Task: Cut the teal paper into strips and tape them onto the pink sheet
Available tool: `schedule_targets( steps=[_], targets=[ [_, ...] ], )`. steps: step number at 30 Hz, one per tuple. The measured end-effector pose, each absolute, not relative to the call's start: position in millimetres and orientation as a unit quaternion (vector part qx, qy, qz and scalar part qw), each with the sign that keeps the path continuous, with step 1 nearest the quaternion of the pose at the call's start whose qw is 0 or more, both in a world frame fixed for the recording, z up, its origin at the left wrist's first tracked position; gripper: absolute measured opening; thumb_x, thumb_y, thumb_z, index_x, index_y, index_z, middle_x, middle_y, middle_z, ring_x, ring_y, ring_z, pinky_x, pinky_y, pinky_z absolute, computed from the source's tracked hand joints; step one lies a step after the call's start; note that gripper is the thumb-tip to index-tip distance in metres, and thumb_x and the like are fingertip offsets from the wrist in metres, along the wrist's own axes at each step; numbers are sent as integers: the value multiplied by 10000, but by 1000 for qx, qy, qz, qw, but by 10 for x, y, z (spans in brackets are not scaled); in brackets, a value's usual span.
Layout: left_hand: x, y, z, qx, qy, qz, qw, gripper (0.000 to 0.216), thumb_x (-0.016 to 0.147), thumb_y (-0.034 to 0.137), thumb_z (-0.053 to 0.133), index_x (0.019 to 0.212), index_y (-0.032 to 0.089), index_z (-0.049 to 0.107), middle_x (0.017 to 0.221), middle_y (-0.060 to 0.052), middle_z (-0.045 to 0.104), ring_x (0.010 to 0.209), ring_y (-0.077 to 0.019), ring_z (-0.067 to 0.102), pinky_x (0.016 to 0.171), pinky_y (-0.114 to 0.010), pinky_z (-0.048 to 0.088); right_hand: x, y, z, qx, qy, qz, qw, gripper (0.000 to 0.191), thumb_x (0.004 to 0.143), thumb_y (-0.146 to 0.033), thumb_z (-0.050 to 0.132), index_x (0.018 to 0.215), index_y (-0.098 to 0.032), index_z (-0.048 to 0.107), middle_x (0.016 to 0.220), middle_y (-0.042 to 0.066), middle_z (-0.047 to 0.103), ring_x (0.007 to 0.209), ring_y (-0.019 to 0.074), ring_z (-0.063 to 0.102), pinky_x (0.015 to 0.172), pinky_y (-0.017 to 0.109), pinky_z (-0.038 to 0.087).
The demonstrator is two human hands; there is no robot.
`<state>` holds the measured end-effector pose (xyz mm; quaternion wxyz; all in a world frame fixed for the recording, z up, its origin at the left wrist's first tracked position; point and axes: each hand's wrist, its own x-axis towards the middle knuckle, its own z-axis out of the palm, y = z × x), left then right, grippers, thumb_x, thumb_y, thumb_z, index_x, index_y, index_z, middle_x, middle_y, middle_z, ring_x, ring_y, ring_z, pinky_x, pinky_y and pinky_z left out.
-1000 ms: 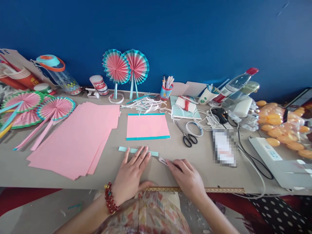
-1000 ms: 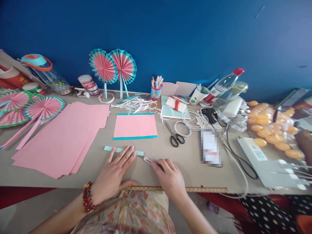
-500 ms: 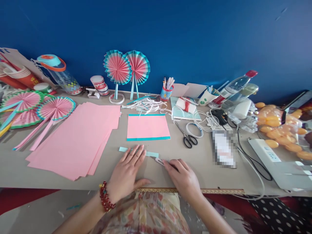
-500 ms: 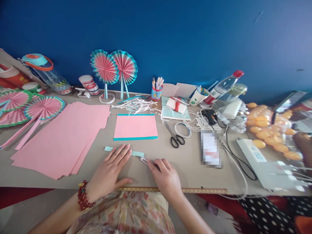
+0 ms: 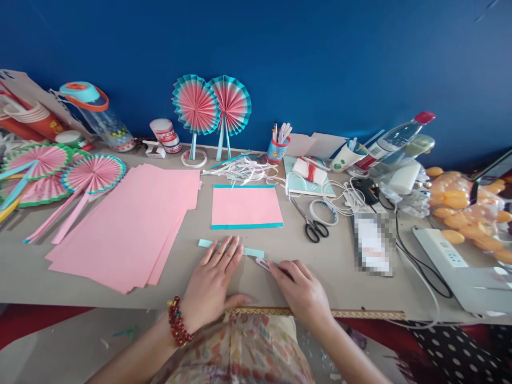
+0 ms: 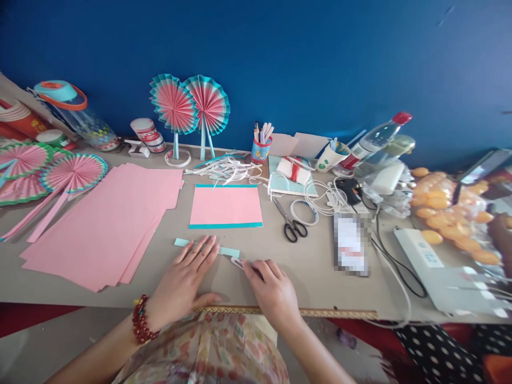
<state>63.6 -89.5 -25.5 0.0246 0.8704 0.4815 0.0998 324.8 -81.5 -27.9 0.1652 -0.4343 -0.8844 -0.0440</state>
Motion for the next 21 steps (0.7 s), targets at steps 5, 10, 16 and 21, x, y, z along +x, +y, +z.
schedule_targets(
  steps=[5, 10, 16, 21],
  targets=[
    [639, -896, -264, 869, 483, 102, 26, 990, 883, 791, 358, 1586, 116, 182, 1623, -150, 245, 1498, -315, 233, 1212, -487, 190, 3200, -825, -300, -439, -882, -48, 164, 305, 979, -140, 501, 1218, -208, 678, 907, 59, 666, 819, 179, 565, 746, 283, 473],
    [641, -900, -274, 869, 484, 99, 24, 989, 892, 780, 360, 1584, 98, 175, 1625, -155, 234, 1504, -308, 217, 1219, -487, 170, 3111, -819, -282, -436, -883, -49, 163, 305, 990, -157, 488, 1228, -211, 672, 903, 59, 669, 810, 179, 563, 750, 282, 479],
    [654, -911, -274, 866, 490, 100, 25, 1020, 875, 795, 373, 1587, 96, 161, 1626, -148, 235, 1502, -308, 222, 1219, -488, 189, 3082, -816, -253, -430, -886, -39, 171, 304, 966, -140, 525, 1227, -188, 673, 914, 70, 665, 809, 180, 567, 748, 280, 488],
    [666, -912, -264, 862, 495, 100, 35, 1009, 885, 794, 346, 1582, 85, 176, 1625, -162, 222, 1504, -303, 224, 1224, -488, 175, 3006, -820, -247, -435, -884, -34, 169, 300, 956, -149, 557, 1226, -205, 675, 913, 66, 667, 819, 183, 571, 762, 277, 492]
  ],
)
